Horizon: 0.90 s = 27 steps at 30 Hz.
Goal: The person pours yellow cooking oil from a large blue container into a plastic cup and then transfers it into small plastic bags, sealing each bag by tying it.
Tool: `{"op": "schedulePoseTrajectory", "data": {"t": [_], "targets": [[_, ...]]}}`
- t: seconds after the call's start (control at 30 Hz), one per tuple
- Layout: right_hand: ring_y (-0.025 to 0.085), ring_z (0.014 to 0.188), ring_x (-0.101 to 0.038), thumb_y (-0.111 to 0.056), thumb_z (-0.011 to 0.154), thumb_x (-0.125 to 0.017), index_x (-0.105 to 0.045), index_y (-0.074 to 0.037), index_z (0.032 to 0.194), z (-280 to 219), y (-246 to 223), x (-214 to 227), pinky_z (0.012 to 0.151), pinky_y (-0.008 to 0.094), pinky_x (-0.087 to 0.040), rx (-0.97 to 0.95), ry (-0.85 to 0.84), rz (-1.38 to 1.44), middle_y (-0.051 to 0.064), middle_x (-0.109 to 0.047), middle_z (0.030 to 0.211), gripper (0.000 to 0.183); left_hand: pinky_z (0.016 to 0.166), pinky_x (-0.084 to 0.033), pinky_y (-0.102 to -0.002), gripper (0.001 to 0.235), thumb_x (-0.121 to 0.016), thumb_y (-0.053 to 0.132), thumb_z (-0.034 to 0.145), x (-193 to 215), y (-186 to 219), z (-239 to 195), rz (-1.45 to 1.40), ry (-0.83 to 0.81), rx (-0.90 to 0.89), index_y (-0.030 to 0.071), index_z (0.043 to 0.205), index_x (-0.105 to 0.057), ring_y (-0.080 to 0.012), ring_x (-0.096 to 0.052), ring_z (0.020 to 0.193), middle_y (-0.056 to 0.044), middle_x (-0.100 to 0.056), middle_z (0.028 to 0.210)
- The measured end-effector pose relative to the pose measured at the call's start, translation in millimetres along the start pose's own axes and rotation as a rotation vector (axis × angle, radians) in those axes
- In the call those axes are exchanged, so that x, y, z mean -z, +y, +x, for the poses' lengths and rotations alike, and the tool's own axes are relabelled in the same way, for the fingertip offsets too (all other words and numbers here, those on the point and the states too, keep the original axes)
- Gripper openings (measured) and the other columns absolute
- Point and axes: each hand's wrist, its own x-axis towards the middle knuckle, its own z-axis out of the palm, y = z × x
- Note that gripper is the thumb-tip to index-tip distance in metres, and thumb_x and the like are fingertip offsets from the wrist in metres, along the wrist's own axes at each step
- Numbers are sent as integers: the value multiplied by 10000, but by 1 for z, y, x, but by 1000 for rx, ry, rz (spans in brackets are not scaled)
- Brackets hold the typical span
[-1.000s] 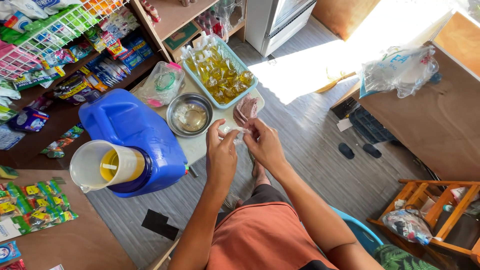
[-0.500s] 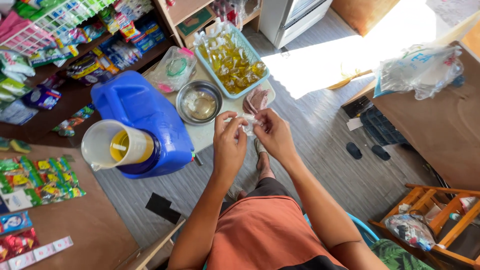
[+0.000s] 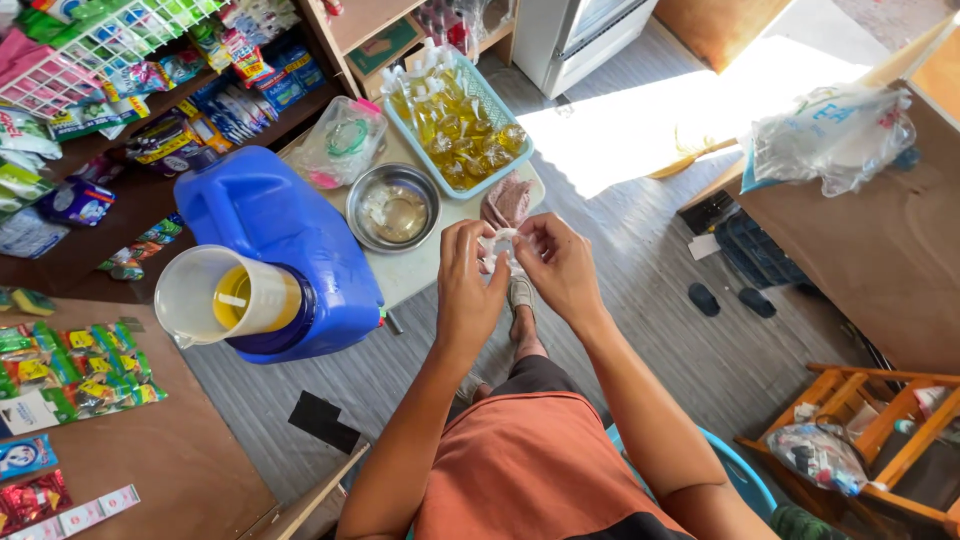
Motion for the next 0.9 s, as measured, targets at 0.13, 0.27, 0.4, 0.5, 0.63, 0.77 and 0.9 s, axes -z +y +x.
{"op": "schedulePoseTrajectory", "data": {"t": [0.13, 0.27, 0.4, 0.5, 0.63, 0.77, 0.9], "targets": [[51, 612, -531, -136, 908, -736, -665, -19, 965, 0, 1, 11, 561, 239, -455, -34, 88, 24, -22, -638, 723, 149, 820, -506, -392, 443, -752, 35, 891, -13, 4, 11, 96, -33, 30, 25, 1260, -508, -266, -554, 868, -142, -544, 1143], [37, 596, -498, -131, 897, -739, -660, -17, 953, -4, 6, 16, 539, 228, -423, -74, 133, 41, -18, -592, 688, 149, 849, -511, -411, 433, -687, -5, 877, -27, -6, 14, 79, -40, -22, 23, 1268, -504, -302, -595, 994, -166, -545, 1131], [31, 600, -481, -125, 898, -726, -647, -15, 947, -8, 15, 17, 531, 228, -413, -99, 134, 75, -28, -570, 691, 143, 787, -542, -403, 307, -618, -56, 904, -23, -9, 16, -11, -78, 67, 12, 1195, -548, -287, -666, 931, -164, -568, 1138], [42, 585, -482, -135, 886, -742, -646, -15, 949, -9, 15, 12, 520, 236, -415, -84, 97, 34, -21, -559, 672, 166, 836, -546, -417, 239, -559, -122, 917, -17, -16, 12, 29, -67, -53, -14, 1127, -598, -318, -650, 1000, -152, -576, 1119], [63, 579, -492, -131, 882, -739, -653, -14, 950, -6, 15, 2, 523, 255, -421, -62, 92, 7, 0, -558, 661, 161, 804, -544, -407, 229, -546, -116, 880, -5, -15, 7, 64, -143, -59, 20, 1014, -673, -272, -689, 994, -167, -553, 1240], [86, 571, -522, -146, 879, -743, -645, -19, 959, -5, 8, -11, 532, 265, -447, -2, 43, 1, 14, -573, 657, 179, 778, -531, -415, 377, -613, -59, 861, 6, -14, 3, 232, -127, -63, 70, 1191, -743, -293, -634, 917, -174, -545, 1280], [97, 569, -523, -157, 897, -738, -632, -23, 962, -5, -1, -19, 538, 267, -449, 0, 3, 20, 21, -572, 664, 182, 650, -541, -359, 298, -720, 36, 865, 18, 0, 3, 282, -85, 48, 86, 1158, -744, -263, -629, 865, -157, -539, 1250]]}}
